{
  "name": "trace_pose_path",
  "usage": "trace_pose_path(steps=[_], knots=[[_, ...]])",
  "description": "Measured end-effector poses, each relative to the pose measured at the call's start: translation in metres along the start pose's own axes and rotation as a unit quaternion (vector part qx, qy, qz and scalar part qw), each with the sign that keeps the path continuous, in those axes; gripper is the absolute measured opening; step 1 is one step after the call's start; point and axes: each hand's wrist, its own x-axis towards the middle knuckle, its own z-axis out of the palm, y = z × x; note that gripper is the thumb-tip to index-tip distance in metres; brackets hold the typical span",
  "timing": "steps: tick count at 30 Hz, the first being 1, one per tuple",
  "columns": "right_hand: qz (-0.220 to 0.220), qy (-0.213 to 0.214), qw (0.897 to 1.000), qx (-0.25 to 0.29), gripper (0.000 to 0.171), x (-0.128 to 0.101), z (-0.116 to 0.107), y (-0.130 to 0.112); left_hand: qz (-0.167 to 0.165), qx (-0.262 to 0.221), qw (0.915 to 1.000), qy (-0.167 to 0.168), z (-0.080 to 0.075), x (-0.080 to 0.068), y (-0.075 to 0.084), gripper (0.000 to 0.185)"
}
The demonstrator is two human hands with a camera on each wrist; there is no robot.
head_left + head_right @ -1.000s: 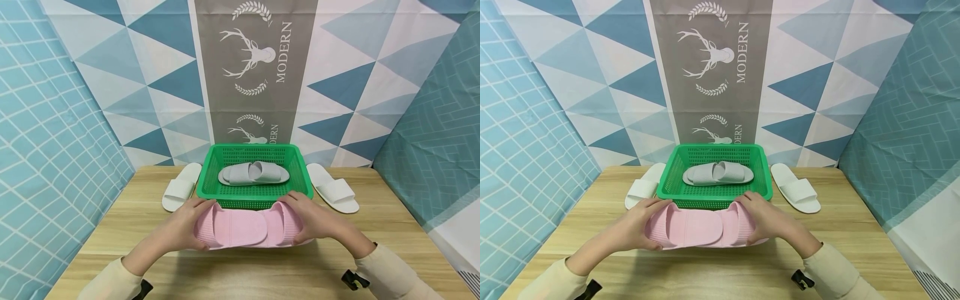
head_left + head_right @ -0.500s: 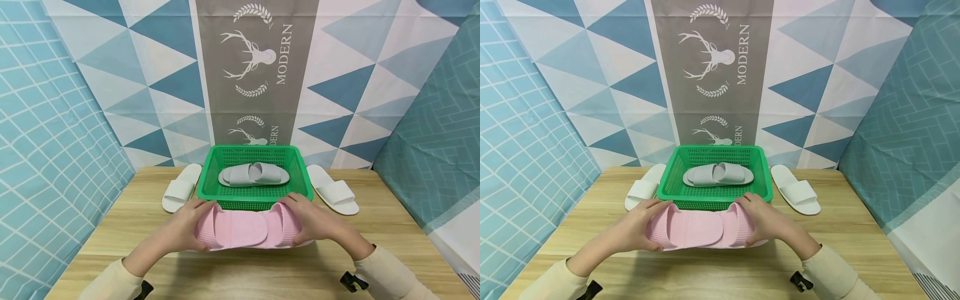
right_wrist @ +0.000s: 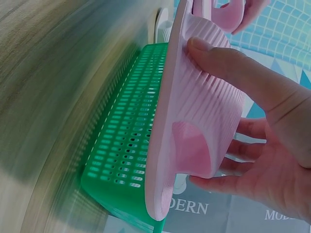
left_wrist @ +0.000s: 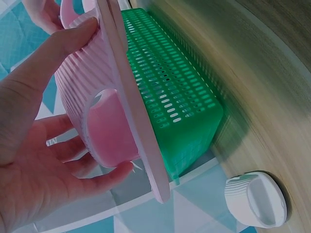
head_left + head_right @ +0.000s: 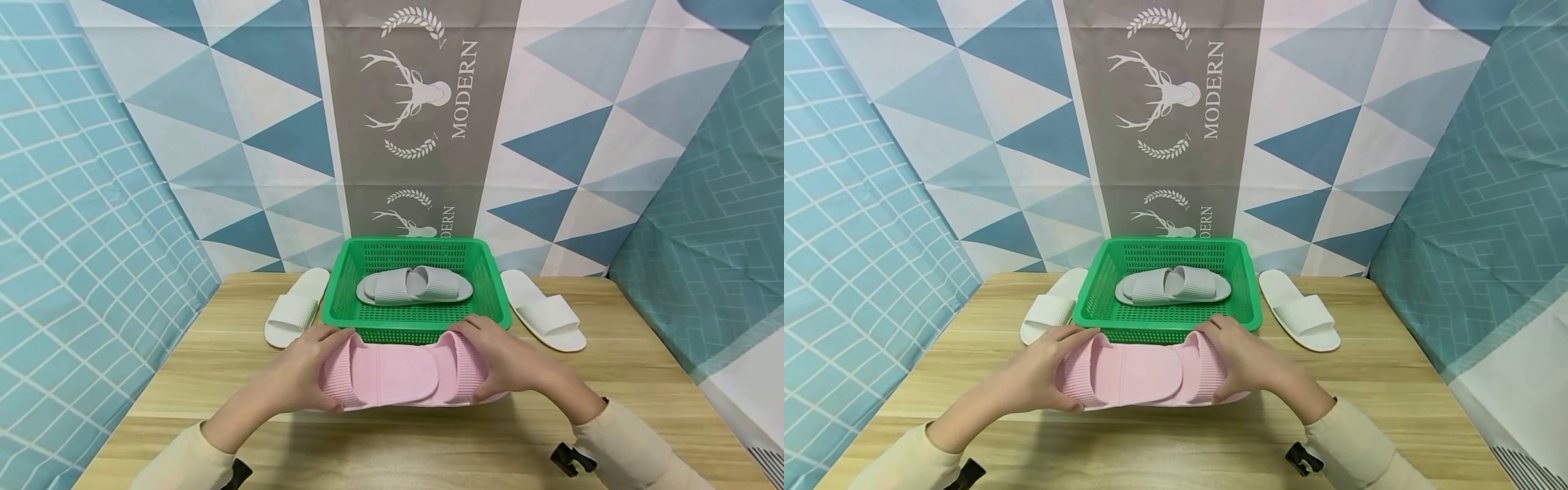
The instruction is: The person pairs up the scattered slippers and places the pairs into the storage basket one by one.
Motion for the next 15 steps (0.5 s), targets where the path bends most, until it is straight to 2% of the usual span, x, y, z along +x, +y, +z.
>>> trace_pose_path(steps=[15], knots=[[-0.007, 0.006, 1.000, -0.013, 0.094, 0.0041, 0.0018, -0.0010, 0.000, 0.003, 1.0000, 0.005, 0.0011, 0.0009, -0.0001, 0.100]])
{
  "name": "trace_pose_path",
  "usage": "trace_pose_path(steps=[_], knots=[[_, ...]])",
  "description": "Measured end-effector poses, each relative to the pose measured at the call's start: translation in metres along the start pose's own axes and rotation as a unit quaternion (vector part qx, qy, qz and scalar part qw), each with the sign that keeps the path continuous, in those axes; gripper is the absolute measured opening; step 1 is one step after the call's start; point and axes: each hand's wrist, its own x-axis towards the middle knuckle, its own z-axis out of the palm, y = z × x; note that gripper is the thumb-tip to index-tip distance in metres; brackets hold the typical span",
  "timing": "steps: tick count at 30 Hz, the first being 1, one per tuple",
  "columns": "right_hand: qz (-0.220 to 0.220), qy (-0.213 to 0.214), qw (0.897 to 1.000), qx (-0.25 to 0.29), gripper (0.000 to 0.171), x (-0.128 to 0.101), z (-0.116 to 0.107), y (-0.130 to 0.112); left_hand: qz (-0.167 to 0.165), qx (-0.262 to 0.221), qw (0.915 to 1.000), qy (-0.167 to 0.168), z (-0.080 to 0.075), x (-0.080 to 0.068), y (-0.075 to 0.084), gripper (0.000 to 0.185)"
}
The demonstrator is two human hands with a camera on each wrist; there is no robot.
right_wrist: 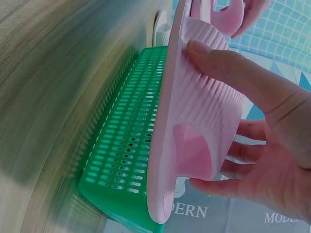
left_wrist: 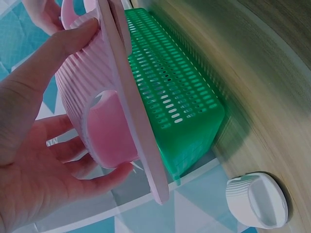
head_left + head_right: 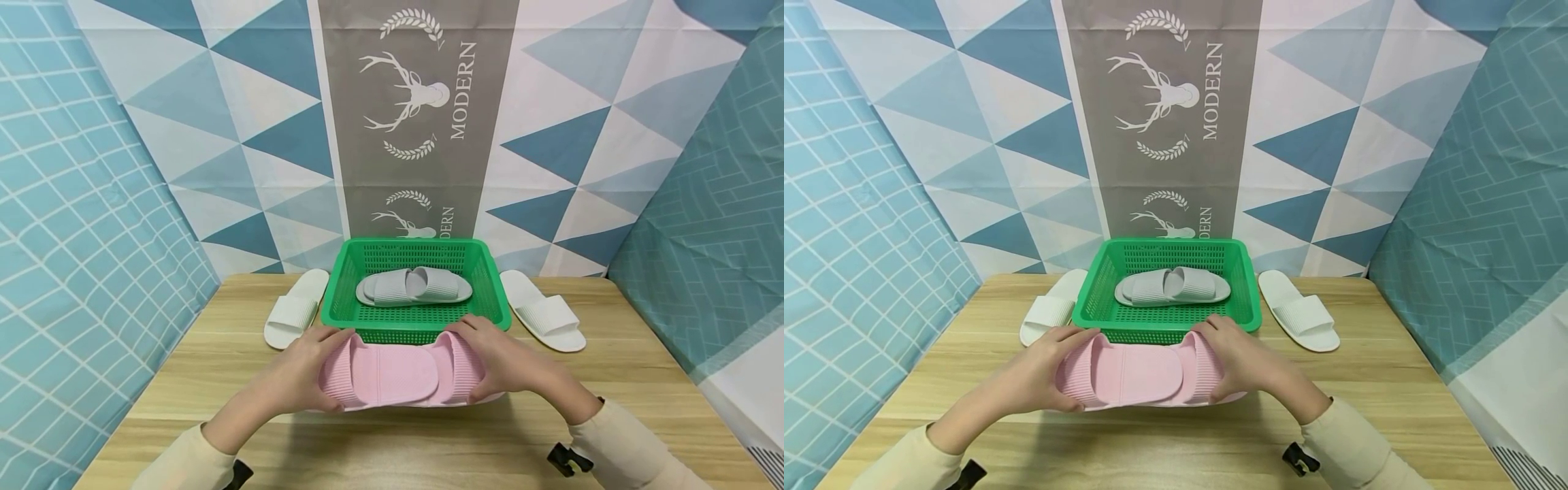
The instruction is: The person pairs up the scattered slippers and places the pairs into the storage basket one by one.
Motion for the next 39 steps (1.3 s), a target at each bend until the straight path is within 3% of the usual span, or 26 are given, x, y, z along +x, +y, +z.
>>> trace_pose_path(steps=[39], knots=[[0.008, -0.021, 0.999, 0.035, 0.093, 0.0078, 0.0089, -0.0057, 0.017, 0.006, 0.9998, 0.006, 0.0067, 0.0032, 0.0031, 0.102]])
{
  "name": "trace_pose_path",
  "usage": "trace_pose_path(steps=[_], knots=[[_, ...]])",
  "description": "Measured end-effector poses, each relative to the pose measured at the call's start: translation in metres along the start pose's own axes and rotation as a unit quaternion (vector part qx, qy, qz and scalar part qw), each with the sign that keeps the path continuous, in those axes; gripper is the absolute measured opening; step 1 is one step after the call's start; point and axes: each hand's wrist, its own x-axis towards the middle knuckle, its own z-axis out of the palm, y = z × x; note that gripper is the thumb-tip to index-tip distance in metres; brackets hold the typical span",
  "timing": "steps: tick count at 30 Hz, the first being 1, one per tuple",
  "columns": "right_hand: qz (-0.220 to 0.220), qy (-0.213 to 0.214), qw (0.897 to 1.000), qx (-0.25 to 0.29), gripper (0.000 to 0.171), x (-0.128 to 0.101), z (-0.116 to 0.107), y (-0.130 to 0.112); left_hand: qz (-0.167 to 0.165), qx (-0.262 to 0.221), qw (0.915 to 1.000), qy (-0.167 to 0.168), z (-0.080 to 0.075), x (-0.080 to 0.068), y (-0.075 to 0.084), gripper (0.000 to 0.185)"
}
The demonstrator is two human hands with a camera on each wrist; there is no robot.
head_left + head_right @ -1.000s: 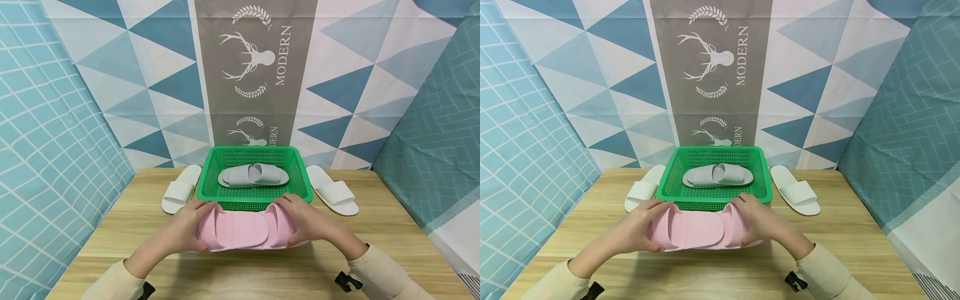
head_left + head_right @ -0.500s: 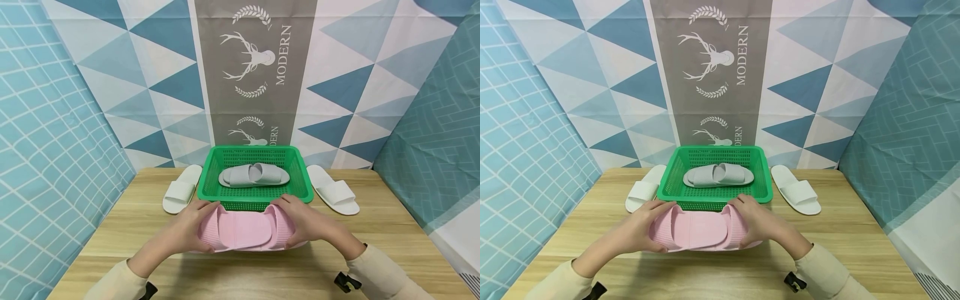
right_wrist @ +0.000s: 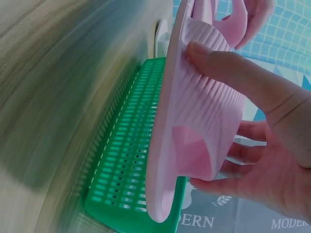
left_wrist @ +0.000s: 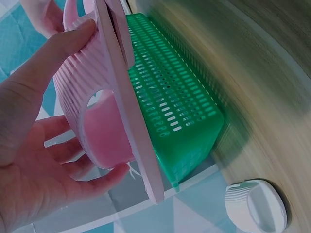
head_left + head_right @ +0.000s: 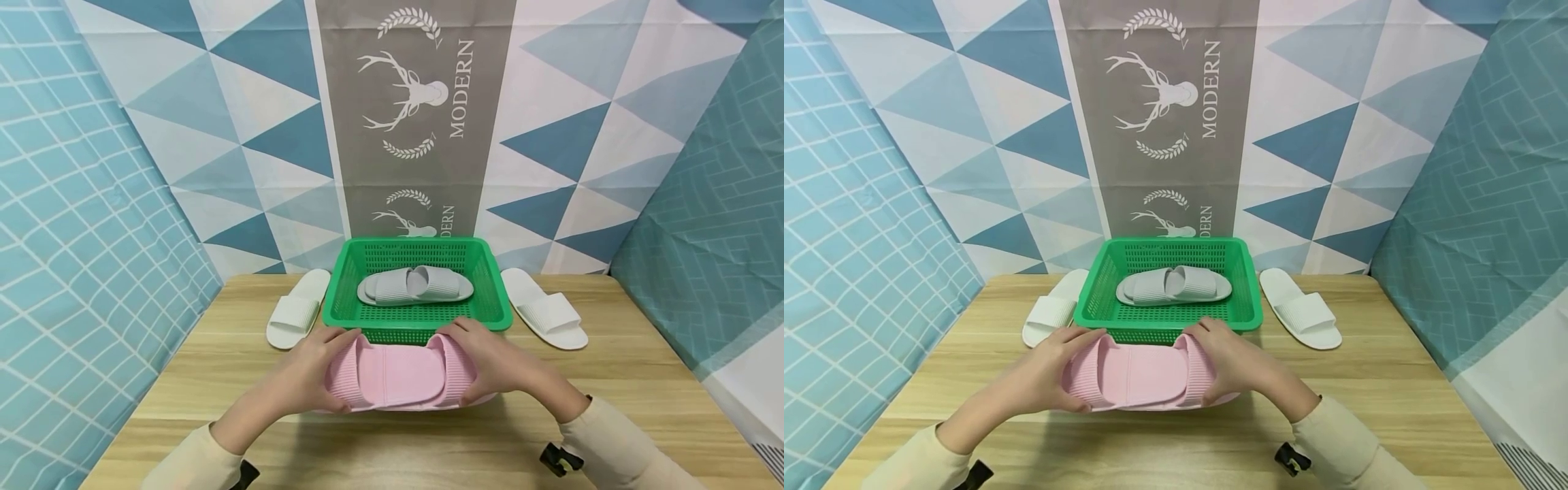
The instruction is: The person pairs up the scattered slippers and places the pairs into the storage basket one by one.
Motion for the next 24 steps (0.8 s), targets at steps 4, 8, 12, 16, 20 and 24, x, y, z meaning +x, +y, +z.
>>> trace_pose_path(steps=[4, 8, 12, 16, 20, 24], knots=[[0.000, -0.006, 1.000, 0.005, 0.093, 0.0035, 0.0009, -0.0033, 0.013, -0.002, 0.9999, -0.002, 0.0016, 0.0000, 0.0008, 0.102], [0.004, -0.008, 1.000, 0.006, 0.093, 0.0050, 0.0011, -0.0062, 0.022, -0.001, 0.9998, 0.001, 0.0029, 0.0012, 0.0017, 0.102], [0.015, -0.014, 1.000, 0.017, 0.096, 0.0051, 0.0010, -0.0079, 0.021, -0.002, 0.9998, 0.003, 0.0028, 0.0017, 0.0025, 0.102], [0.024, -0.021, 0.999, 0.030, 0.096, 0.0054, 0.0016, -0.0086, 0.020, 0.002, 0.9998, 0.005, 0.0032, 0.0013, 0.0027, 0.103], [0.024, -0.022, 0.999, 0.030, 0.096, 0.0054, 0.0028, -0.0084, 0.022, 0.006, 0.9997, 0.010, 0.0044, 0.0007, 0.0027, 0.104], [0.021, -0.026, 0.999, 0.031, 0.095, 0.0054, 0.0028, -0.0086, 0.023, 0.009, 0.9996, 0.013, 0.0053, 0.0008, 0.0032, 0.104]])
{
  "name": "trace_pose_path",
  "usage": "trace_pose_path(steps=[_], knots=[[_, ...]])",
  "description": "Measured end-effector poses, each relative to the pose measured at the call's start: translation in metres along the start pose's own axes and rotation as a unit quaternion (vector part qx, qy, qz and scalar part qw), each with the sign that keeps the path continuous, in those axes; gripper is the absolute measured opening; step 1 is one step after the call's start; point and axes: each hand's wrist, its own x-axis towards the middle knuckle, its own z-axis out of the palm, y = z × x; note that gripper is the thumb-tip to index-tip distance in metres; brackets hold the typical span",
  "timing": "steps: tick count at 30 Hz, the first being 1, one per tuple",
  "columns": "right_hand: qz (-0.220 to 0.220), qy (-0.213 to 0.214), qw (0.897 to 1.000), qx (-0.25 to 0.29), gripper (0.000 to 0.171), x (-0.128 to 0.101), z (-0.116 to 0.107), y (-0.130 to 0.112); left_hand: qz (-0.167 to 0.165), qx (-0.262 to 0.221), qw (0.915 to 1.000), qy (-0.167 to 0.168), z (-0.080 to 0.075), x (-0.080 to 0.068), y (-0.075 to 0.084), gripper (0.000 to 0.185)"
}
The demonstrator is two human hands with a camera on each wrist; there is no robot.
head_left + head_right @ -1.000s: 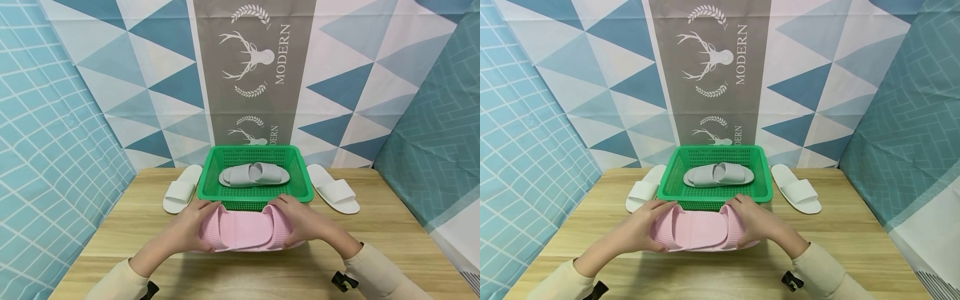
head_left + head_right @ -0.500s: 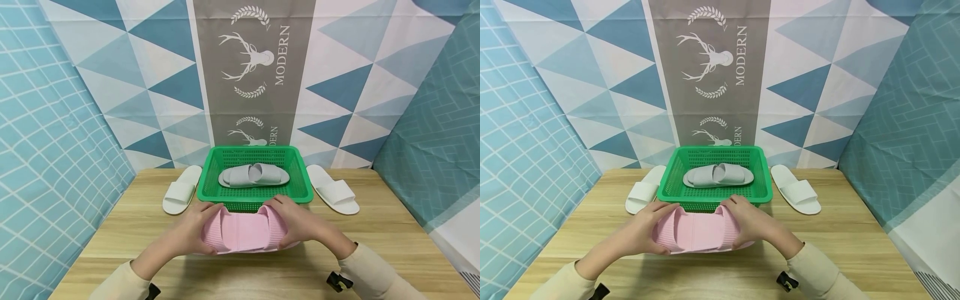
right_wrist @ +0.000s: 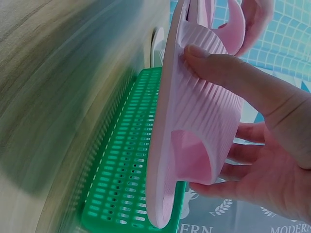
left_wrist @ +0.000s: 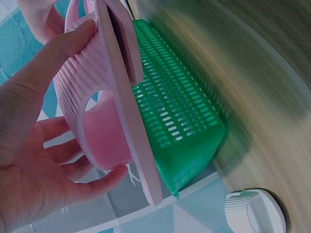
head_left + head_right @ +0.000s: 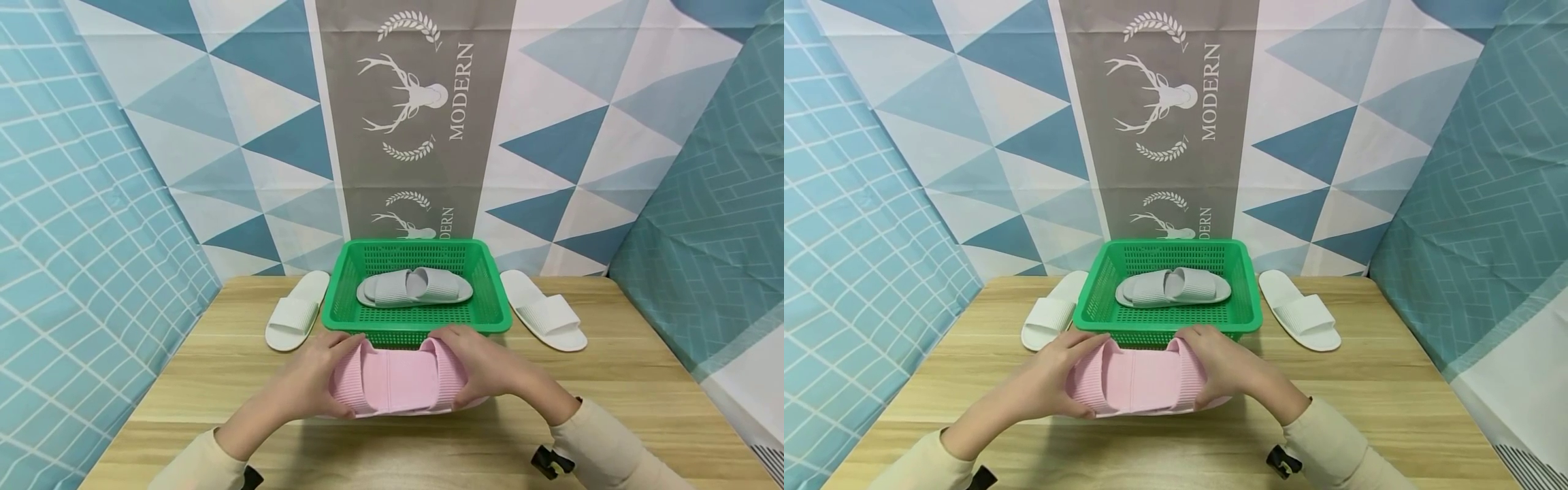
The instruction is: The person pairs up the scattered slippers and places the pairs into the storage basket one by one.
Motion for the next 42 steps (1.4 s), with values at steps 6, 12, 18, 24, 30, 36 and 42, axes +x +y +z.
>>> trace_pose_path(steps=[6, 12, 18, 24, 30, 36, 42], knots=[[-0.003, -0.003, 1.000, -0.006, 0.093, 0.000, -0.001, -0.002, -0.001, -0.002, 1.0000, -0.001, 0.000, 0.001, 0.002, 0.103], [-0.003, 0.002, 1.000, -0.004, 0.093, -0.002, -0.002, -0.004, -0.003, -0.008, 1.0000, -0.004, -0.001, 0.001, 0.004, 0.102], [-0.002, 0.005, 1.000, -0.002, 0.094, -0.003, -0.001, -0.006, 0.001, 0.006, 1.0000, 0.004, 0.003, 0.001, 0.006, 0.102], [-0.011, 0.008, 1.000, 0.004, 0.094, -0.003, 0.000, -0.007, 0.013, 0.021, 0.9993, 0.027, 0.006, 0.003, 0.008, 0.104], [-0.016, 0.015, 1.000, 0.006, 0.094, -0.002, 0.002, -0.007, 0.013, 0.024, 0.9992, 0.027, 0.007, 0.004, 0.010, 0.104], [-0.020, 0.017, 1.000, 0.003, 0.094, -0.002, 0.004, -0.008, 0.018, 0.024, 0.9992, 0.028, 0.007, 0.005, 0.010, 0.104], [-0.009, 0.021, 1.000, 0.003, 0.096, -0.001, 0.003, -0.009, 0.019, 0.022, 0.9992, 0.028, 0.005, 0.007, 0.011, 0.104]])
